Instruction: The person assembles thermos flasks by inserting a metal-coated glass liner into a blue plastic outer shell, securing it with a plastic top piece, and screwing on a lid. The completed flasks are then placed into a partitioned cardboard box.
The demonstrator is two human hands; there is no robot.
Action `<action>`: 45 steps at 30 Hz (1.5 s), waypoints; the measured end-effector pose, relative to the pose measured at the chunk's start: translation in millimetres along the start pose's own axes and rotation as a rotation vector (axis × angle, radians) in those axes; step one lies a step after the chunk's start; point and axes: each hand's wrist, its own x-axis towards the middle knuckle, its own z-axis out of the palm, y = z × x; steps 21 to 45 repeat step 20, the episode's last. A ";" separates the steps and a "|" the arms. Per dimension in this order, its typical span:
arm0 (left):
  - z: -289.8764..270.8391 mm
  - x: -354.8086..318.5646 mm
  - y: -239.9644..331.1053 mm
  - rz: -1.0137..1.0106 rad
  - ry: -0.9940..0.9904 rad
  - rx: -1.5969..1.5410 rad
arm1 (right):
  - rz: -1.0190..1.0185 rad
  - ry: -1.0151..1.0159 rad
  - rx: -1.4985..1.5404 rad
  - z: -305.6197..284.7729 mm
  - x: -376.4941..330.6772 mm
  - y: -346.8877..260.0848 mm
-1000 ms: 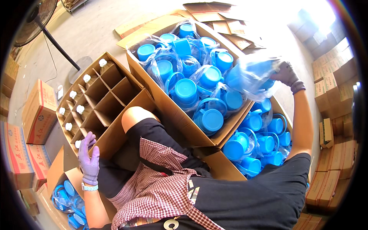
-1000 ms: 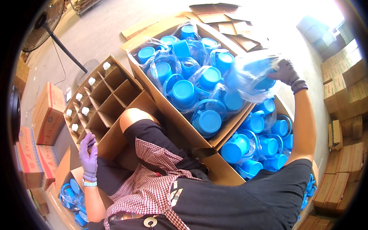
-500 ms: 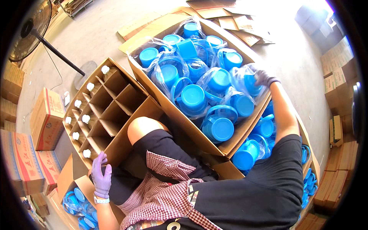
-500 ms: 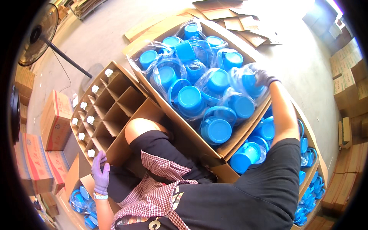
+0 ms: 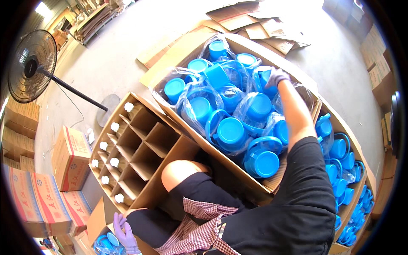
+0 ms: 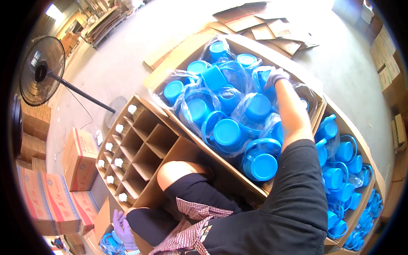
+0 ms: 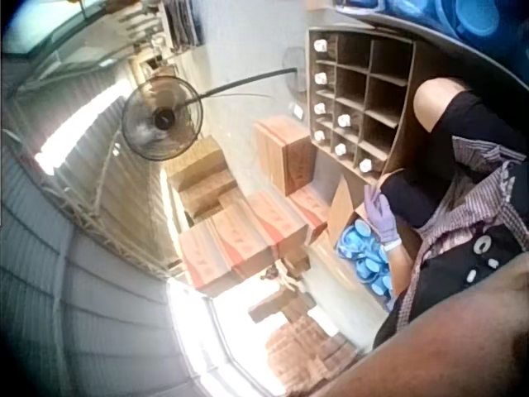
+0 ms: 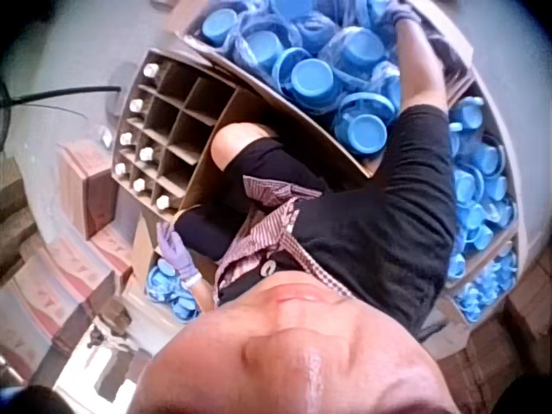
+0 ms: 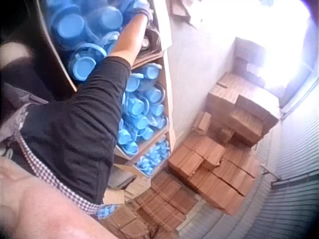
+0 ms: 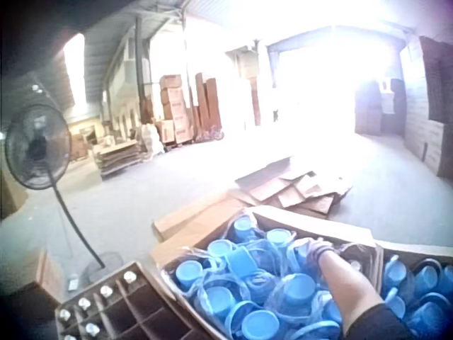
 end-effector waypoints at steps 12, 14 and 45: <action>-30.9 16.5 15.8 -0.097 0.054 0.131 | 0.305 0.897 0.163 71.8 -84.8 123.8; -33.2 27.5 -36.2 -0.015 0.075 0.014 | 0.337 0.342 0.112 88.2 -81.9 134.4; -28.5 33.1 -18.8 0.067 -0.077 0.119 | 0.101 0.285 0.345 38.9 -62.7 106.3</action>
